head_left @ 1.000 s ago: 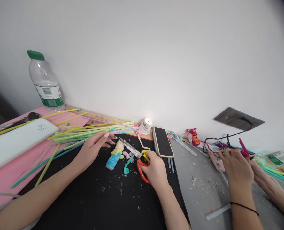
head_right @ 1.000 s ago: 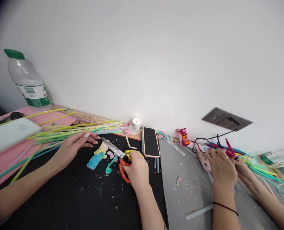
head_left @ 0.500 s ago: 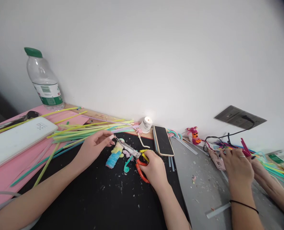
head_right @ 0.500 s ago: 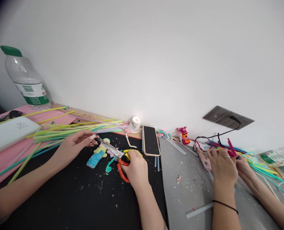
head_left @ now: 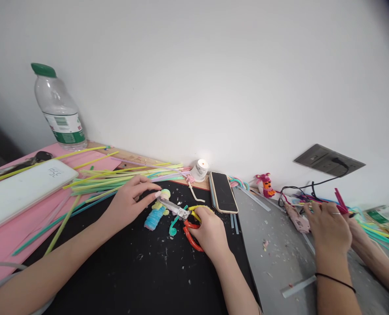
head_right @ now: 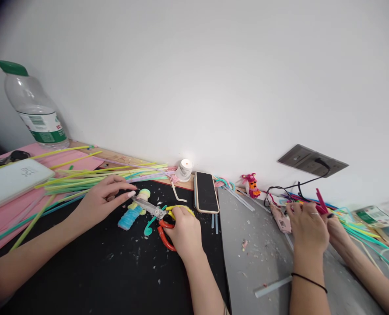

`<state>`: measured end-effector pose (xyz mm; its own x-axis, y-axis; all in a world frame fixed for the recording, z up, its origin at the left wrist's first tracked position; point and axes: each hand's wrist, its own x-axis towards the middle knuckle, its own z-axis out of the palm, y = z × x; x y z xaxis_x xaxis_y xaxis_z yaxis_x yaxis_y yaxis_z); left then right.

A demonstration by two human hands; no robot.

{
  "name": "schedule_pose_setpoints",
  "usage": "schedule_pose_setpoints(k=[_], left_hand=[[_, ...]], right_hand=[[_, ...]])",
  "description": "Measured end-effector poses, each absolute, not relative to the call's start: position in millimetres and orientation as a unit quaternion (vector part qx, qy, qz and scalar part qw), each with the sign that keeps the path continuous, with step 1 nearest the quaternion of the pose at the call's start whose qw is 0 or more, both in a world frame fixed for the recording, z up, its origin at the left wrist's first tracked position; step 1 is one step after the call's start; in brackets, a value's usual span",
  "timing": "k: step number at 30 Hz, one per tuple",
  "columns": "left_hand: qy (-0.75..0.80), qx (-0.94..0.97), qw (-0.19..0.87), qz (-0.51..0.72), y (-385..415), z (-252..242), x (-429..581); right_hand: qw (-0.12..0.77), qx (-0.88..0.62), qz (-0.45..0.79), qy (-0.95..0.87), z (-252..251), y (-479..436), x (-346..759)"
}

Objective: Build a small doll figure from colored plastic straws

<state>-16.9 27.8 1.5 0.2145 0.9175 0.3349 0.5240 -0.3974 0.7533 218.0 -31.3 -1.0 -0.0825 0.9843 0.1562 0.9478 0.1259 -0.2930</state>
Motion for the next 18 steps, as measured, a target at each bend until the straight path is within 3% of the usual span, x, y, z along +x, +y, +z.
schedule_pose_setpoints(k=[6, 18], left_hand=[[0.439, 0.803, 0.179, 0.362, 29.3, -0.3, -16.0], [0.458, 0.79, 0.213, 0.348, 31.9, 5.6, -12.2]], right_hand=[[0.151, -0.636, 0.019, -0.757, -3.2, -32.3, 217.6], [0.156, -0.626, 0.007, -0.764, -5.5, -31.8, 214.7]])
